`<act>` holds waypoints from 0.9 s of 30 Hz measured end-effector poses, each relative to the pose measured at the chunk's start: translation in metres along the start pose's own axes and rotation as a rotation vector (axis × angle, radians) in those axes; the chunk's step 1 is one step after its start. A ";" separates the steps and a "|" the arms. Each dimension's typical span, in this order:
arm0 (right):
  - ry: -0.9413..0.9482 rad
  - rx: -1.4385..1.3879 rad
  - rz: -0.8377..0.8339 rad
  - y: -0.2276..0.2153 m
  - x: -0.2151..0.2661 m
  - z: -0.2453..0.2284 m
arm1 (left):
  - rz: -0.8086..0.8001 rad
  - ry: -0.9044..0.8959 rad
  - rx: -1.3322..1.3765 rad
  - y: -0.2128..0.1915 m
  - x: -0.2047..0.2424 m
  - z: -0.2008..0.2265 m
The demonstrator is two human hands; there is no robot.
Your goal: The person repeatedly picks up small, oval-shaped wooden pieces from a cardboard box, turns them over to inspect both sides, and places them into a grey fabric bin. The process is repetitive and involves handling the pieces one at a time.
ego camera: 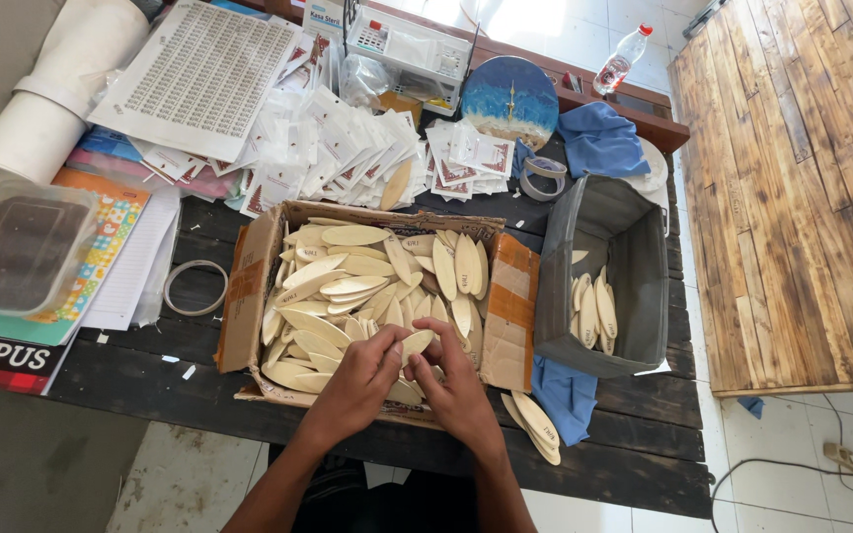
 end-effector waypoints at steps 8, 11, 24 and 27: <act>-0.003 0.019 -0.007 0.000 -0.001 0.000 | 0.030 -0.030 0.023 -0.003 -0.001 0.000; 0.002 0.014 -0.004 0.001 -0.002 0.001 | 0.028 -0.008 0.024 -0.003 -0.002 0.001; 0.023 0.007 0.021 0.001 -0.001 -0.004 | 0.053 -0.016 0.060 -0.004 -0.006 0.005; -0.010 -0.199 0.100 -0.002 -0.006 0.010 | 0.045 -0.041 0.074 -0.003 -0.007 0.006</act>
Point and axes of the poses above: each hand's wrist, its own x-axis away from the middle knuckle, its own y-axis out of the palm, z = x × y, the point moved 5 cm from there along -x, towards the middle knuckle, and after that the axes turned 15 degrees about y, right-handed, at the moved point
